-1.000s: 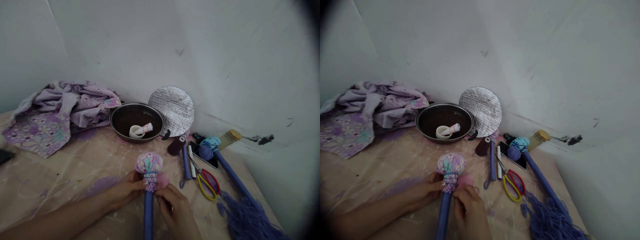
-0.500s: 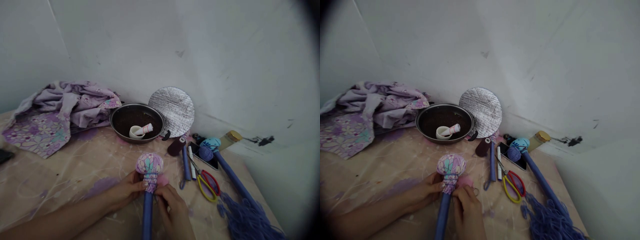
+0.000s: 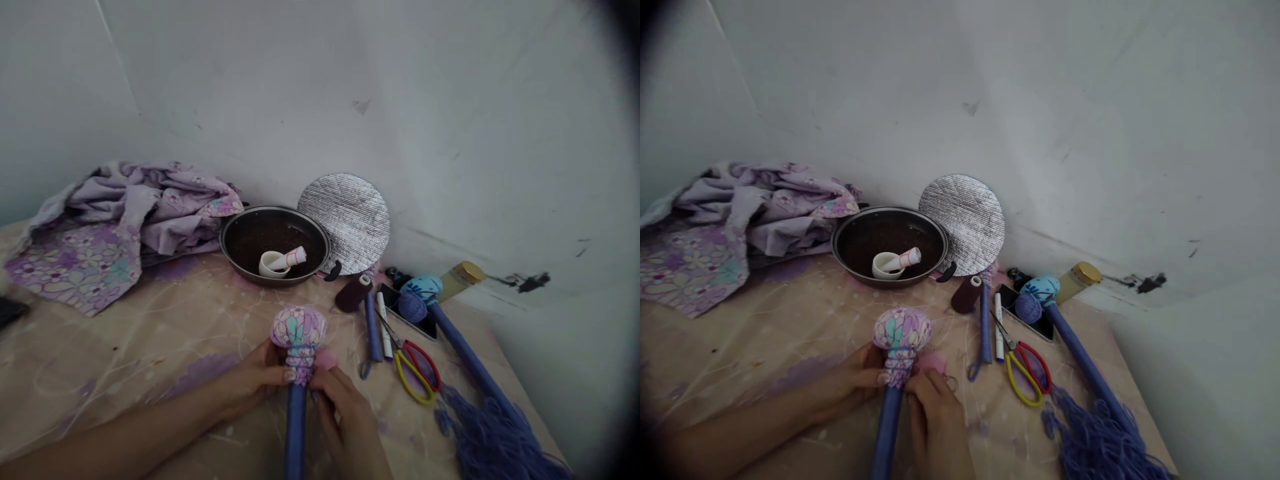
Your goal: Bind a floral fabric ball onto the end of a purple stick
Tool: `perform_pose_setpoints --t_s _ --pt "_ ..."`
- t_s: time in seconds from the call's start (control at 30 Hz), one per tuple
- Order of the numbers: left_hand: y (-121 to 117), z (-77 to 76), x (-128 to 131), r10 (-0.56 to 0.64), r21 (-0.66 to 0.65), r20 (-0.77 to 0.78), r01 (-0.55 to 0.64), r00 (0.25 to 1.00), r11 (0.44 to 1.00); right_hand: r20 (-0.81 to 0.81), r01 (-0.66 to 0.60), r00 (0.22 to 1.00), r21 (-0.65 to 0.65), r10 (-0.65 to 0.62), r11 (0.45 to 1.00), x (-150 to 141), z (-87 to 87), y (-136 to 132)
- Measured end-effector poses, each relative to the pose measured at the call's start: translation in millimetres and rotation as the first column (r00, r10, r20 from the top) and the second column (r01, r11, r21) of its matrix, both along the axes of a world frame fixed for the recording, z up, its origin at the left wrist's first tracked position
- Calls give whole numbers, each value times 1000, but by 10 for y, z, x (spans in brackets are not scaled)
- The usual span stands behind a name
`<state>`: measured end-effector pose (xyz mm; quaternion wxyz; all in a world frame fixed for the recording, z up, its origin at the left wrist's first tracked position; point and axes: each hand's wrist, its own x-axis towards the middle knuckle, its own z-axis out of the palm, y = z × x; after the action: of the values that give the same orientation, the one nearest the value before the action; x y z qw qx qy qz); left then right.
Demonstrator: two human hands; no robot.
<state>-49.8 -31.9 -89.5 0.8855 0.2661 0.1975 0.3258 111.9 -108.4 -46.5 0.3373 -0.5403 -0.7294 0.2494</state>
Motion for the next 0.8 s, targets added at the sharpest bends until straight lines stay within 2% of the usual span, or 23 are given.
perform_pose_setpoints --t_s 0.27,0.53,0.8 --pt "-3 -14 2 -16 8 -31 16 999 1000 -23 36 999 27 -35 999 -13 -82 -2" --pt "17 -27 7 -21 28 40 20 999 999 -36 30 999 10 -30 999 0 -64 15" --pt "3 -37 -5 -15 8 -79 15 997 1000 -37 61 997 15 -61 998 -59 -101 -15"
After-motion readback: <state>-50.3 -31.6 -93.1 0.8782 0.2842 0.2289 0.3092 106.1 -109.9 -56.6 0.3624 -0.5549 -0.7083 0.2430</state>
